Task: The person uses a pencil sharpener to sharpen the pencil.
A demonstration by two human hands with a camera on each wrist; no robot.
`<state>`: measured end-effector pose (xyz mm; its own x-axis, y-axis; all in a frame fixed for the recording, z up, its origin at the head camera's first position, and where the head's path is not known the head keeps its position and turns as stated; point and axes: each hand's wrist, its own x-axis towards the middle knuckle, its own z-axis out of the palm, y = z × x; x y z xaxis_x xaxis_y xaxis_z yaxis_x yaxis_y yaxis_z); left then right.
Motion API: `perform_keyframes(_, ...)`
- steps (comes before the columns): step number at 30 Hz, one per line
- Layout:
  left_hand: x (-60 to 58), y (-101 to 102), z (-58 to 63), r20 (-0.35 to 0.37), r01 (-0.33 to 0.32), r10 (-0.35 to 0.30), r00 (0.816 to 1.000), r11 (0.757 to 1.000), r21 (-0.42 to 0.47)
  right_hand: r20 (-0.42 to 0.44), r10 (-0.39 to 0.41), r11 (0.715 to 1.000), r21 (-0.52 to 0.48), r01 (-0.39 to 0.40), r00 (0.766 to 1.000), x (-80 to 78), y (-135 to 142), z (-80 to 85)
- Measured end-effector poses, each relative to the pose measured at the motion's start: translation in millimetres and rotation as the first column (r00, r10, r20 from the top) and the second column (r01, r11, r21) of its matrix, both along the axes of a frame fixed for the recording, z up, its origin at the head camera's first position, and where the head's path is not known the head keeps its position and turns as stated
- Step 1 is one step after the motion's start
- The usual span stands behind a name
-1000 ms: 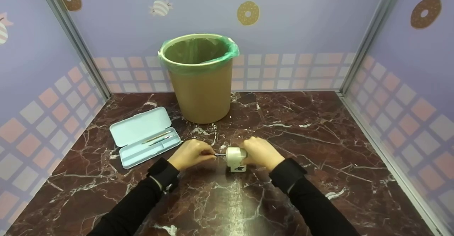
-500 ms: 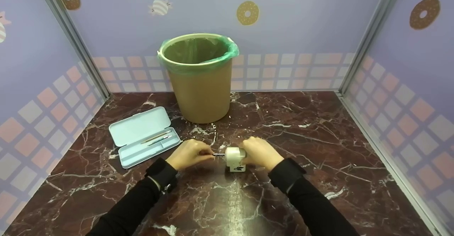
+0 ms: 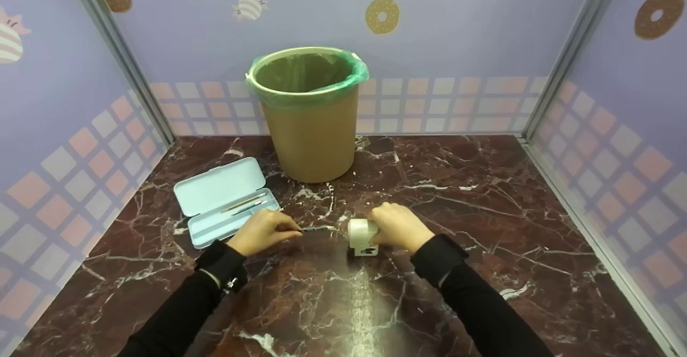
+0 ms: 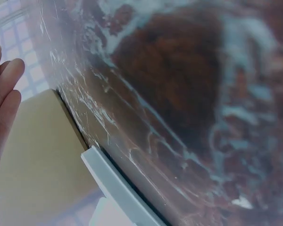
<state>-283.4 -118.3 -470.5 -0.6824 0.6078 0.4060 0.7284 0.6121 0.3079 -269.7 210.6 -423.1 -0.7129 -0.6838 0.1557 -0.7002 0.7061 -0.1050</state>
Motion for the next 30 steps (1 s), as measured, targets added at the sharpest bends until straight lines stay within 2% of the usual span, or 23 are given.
perform_keyframes(3,-1.0,1,1.7,0.018,0.015,-0.015,1.000,1.000,0.011,0.016,-0.001,1.000,-0.004,0.001,1.000,-0.9,3,-0.2)
perform_keyframes(7,-0.4,4,3.5,0.061,-0.024,0.020,0.998,0.998,0.055,0.022,0.006,1.000,-0.013,-0.006,1.000,-2.6,4,-2.1)
perform_keyframes(10,0.8,6,3.2,0.108,-0.050,0.036,0.994,0.990,0.131,0.020,0.005,1.000,-0.017,-0.005,1.000,-3.6,4,-3.5)
perform_keyframes(13,3.1,10,2.8,0.157,-0.065,0.029,0.987,0.971,0.231,0.028,-0.004,1.000,-0.019,0.004,1.000,-3.5,3,-3.4)
perform_keyframes(17,9.2,21,6.3,0.205,-0.084,0.009,0.979,0.929,0.360,0.039,-0.016,1.000,-0.021,0.016,0.999,-3.0,3,-2.4)
perform_keyframes(21,16.5,35,8.7,0.271,-0.136,0.011,0.963,0.883,0.448,0.042,-0.021,1.000,-0.018,0.021,0.999,-2.0,3,-2.0)
perform_keyframes(26,23.8,52,8.8,0.397,-0.217,-0.022,0.917,0.810,0.545,0.030,-0.018,1.000,-0.022,0.019,0.999,-1.7,3,-1.9)
perform_keyframes(30,27.2,63,8.8,0.446,-0.260,-0.051,0.894,0.751,0.607,0.026,-0.015,1.000,-0.022,0.015,1.000,-1.9,4,-2.3)
